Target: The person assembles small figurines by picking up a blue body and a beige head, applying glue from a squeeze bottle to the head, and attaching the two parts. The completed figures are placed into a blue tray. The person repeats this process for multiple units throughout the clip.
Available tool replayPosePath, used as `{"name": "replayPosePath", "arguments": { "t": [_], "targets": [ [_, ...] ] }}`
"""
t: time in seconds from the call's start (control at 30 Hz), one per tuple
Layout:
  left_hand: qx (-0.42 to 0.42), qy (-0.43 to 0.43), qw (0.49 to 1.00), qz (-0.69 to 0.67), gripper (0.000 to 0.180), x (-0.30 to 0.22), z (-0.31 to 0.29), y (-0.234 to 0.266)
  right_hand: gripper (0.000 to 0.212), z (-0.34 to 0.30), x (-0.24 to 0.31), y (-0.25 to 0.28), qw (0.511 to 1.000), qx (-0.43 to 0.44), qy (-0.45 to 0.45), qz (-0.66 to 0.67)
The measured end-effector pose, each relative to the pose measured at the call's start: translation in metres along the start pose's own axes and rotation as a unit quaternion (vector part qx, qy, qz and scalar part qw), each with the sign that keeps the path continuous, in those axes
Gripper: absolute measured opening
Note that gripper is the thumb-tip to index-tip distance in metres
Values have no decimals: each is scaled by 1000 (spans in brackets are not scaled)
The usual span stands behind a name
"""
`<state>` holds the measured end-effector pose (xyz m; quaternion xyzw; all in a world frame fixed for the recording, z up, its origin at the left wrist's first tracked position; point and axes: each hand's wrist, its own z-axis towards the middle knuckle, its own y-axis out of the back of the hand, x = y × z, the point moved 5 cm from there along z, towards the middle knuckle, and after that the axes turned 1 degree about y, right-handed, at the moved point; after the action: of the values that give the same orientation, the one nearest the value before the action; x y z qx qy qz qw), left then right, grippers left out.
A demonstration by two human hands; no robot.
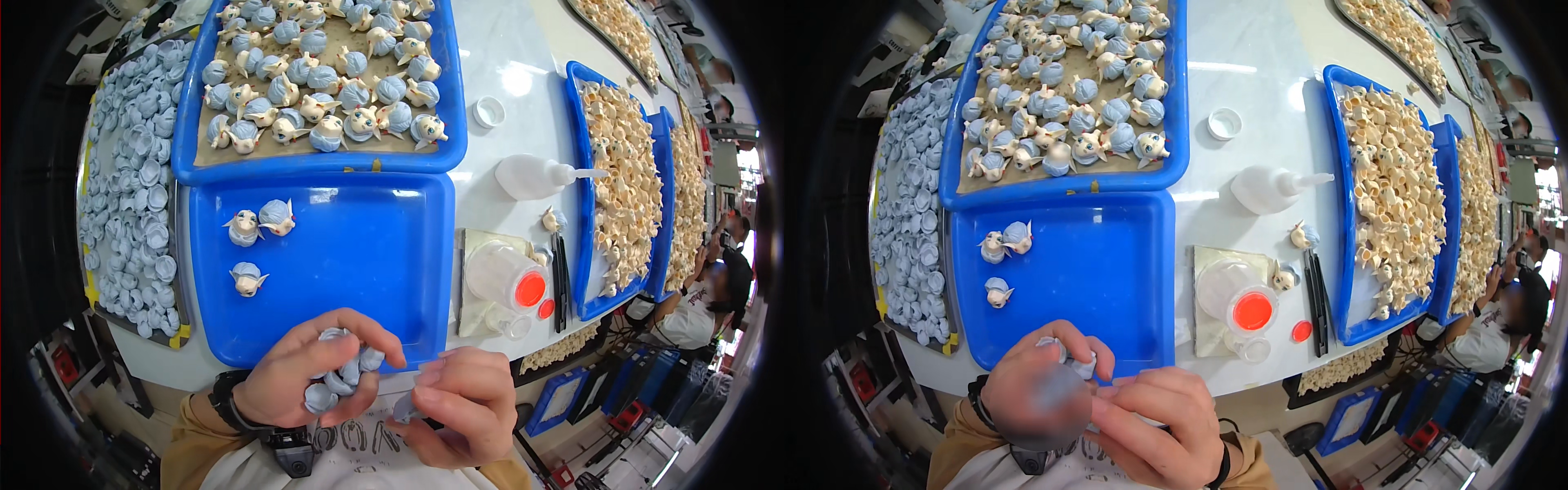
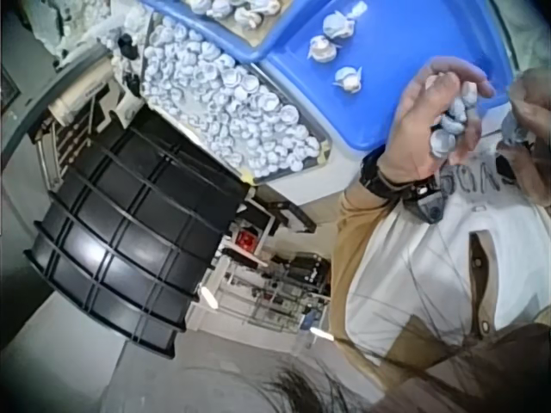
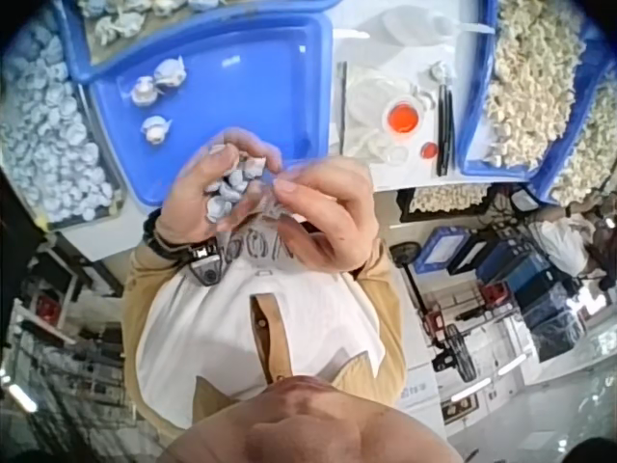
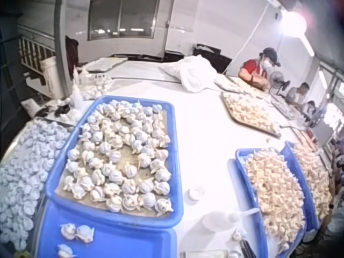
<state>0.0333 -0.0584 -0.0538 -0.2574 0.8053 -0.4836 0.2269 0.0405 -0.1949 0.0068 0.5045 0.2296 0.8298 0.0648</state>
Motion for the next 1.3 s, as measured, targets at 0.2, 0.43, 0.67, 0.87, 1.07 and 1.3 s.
{"name": "replayPosePath", "arguments": {
  "t": [0.2, 0.43, 0.67, 0.87, 1.07, 1.3],
  "targets": [
    [22, 5, 980, 198, 29, 5, -3, -7, 39, 6, 4, 1, 999, -27, -5, -28],
    [25, -54, 955, 289, 44, 3, -10, -6, 32, 8, -4, -1, 996, -26, -6, 81],
    [-55, -164, 920, 352, 48, 0, -5, -21, 23, -7, -23, 66, 987, -157, -30, -19],
    [-5, -120, 942, 314, 48, 5, -1, -24, 28, -67, -113, 212, 825, -160, -278, -466],
    [-67, -60, 955, 282, 31, 1, -12, -26, 17, -44, -71, 179, 850, -326, -206, -359],
    [45, 25, 903, 427, 33, 2, 5, -22, 36, -18, -13, 45, 998, -43, 2, 50]
  ]
}}
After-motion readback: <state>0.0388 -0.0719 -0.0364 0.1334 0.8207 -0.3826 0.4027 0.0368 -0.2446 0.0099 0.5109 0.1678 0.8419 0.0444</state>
